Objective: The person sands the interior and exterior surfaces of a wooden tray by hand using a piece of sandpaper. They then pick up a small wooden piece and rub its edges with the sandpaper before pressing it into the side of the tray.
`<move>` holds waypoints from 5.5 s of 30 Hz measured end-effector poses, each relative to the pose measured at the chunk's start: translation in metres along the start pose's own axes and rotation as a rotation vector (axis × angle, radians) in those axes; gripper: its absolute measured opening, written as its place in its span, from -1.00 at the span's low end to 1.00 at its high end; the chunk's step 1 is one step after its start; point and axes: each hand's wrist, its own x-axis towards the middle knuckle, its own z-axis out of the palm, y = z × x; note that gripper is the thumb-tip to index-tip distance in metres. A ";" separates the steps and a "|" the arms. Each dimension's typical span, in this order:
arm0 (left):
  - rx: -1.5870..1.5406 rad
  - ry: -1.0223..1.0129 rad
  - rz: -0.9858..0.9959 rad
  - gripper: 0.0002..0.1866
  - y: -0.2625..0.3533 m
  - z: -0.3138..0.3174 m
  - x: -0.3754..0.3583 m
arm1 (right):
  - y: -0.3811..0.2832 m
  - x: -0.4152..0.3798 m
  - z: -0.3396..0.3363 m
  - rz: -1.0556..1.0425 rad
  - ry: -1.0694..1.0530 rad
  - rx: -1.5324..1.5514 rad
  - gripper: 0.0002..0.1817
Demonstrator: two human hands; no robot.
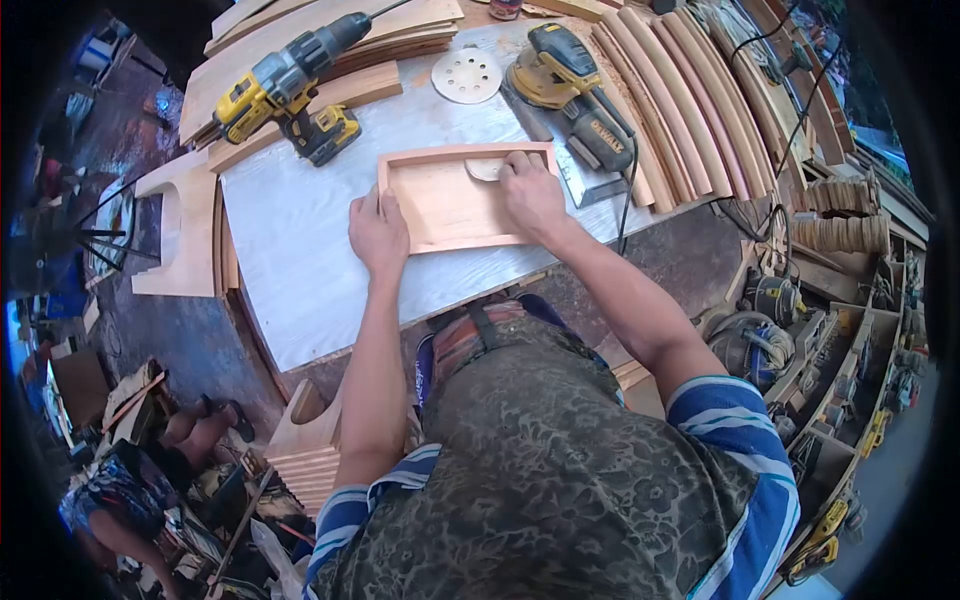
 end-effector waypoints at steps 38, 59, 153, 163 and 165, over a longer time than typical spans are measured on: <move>0.006 -0.042 -0.037 -0.64 -0.006 0.000 0.004 | 0.035 0.022 -0.051 -0.248 -0.412 0.341 -0.68; 0.014 -0.175 -0.079 -0.55 0.000 -0.006 0.001 | -0.026 -0.001 -0.023 -0.104 -0.402 0.161 -0.43; -0.159 0.028 -0.149 -0.63 0.001 -0.009 -0.052 | -0.076 0.040 0.001 -0.079 -0.559 0.058 -0.44; -0.192 0.031 -0.116 -0.61 0.000 -0.007 -0.057 | -0.073 0.037 0.019 -0.006 -0.472 0.079 -0.44; -0.164 0.037 -0.089 -0.61 -0.002 -0.008 -0.053 | -0.068 0.034 0.017 0.005 -0.427 0.075 -0.44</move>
